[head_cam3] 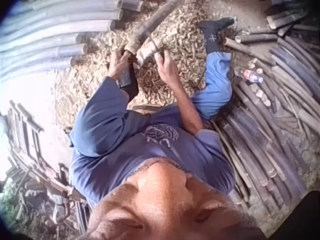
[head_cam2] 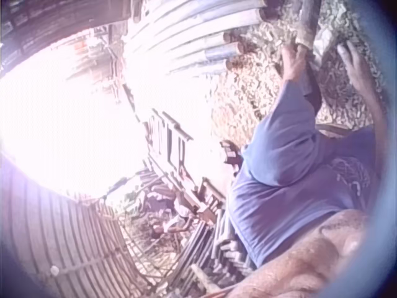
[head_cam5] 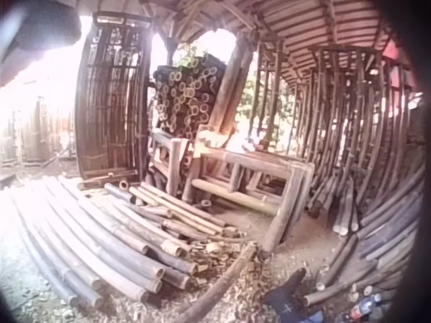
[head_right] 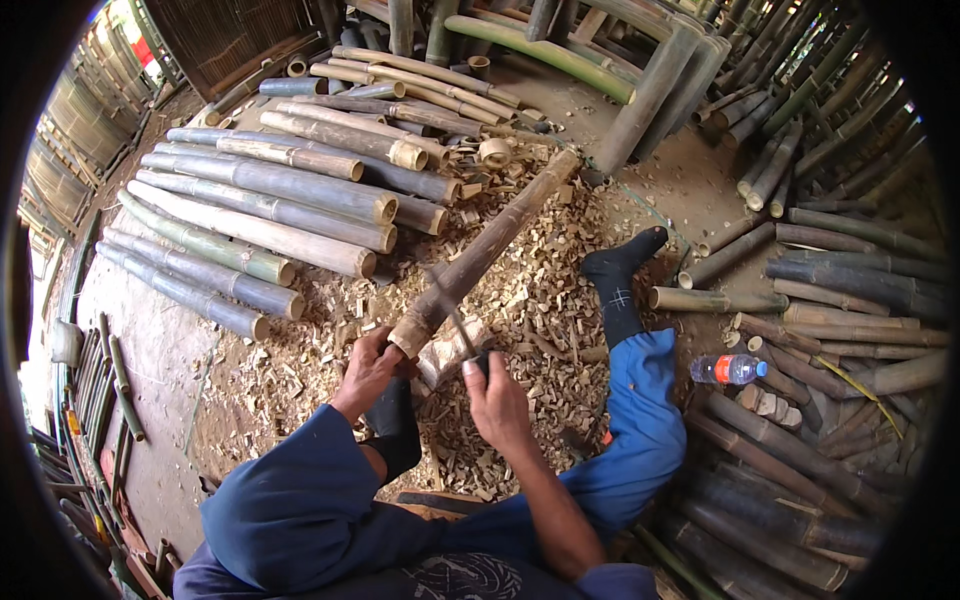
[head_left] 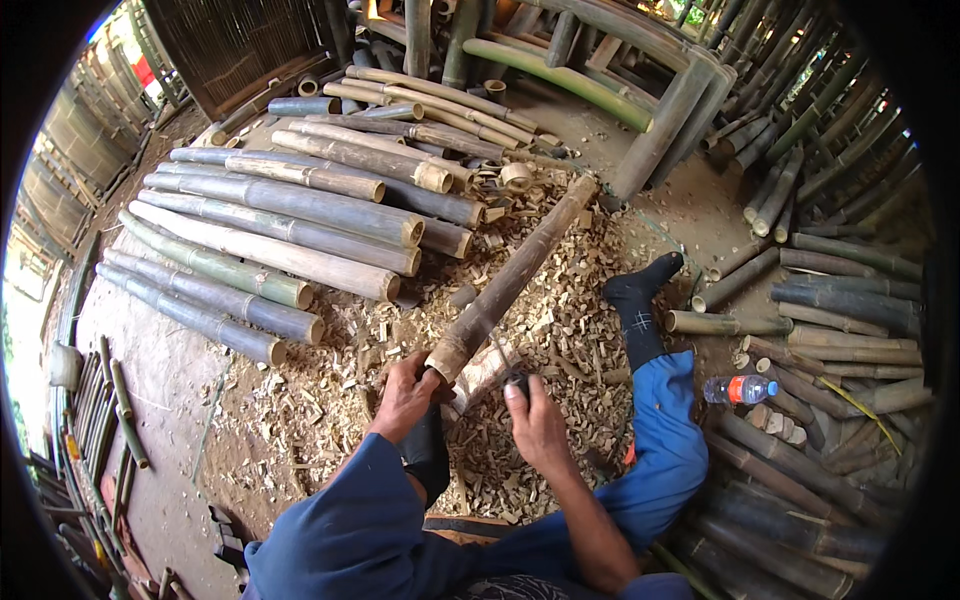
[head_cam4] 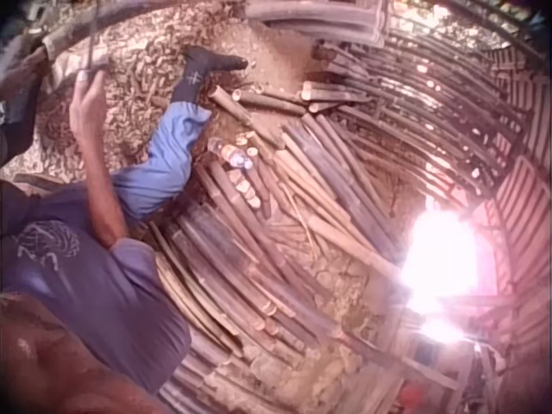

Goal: The person shaves the outer layer of a bamboo pole with a machete and organizes the processed pieces.

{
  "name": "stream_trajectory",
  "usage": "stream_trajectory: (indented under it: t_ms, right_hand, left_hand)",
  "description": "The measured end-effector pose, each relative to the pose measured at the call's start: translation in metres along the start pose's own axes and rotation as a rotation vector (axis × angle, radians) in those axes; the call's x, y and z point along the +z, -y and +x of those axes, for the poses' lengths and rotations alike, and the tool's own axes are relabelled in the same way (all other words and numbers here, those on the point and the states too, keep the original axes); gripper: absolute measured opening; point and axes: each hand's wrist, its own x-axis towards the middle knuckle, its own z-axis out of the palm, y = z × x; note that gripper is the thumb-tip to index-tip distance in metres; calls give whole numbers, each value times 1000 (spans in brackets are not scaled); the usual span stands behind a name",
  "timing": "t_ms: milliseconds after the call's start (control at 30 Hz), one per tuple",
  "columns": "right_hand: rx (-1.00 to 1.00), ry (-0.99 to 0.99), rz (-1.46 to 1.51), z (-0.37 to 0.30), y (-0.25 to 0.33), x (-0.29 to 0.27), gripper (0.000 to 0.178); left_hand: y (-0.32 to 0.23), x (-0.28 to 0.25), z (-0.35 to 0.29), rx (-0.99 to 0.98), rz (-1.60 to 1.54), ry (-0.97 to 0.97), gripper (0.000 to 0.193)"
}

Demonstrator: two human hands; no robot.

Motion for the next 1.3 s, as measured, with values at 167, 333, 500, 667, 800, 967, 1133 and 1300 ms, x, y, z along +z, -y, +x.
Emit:
stream_trajectory:
  t_ms: [167,333,500,667,800,967,1133,1300]
  right_hand:
    - [-323,54,-240,7,10,6,46]
    - [-395,5,-293,7,3,3,48]
    - [-304,-64,-271,13,-1,-3,41]
    - [-437,-103,-311,16,-12,-4,49]
    - [-429,-30,-280,15,-9,-3,49]
    - [-370,-183,-243,19,-12,2,46]
    - [-274,-239,-255,33,-42,-2,46]
    - [-628,-197,-309,20,-11,-8,43]
  left_hand:
    - [22,5,6,137,563,-148,17]
    - [3,22,1,181,524,-137,18]
    - [-8,33,2,137,468,-127,18]
    - [20,33,11,286,490,-145,14]
    - [12,35,8,445,588,-204,15]
    - [3,37,9,208,522,-149,23]
    - [-14,47,-3,13,195,-72,22]
    - [-6,46,-1,354,345,-196,31]
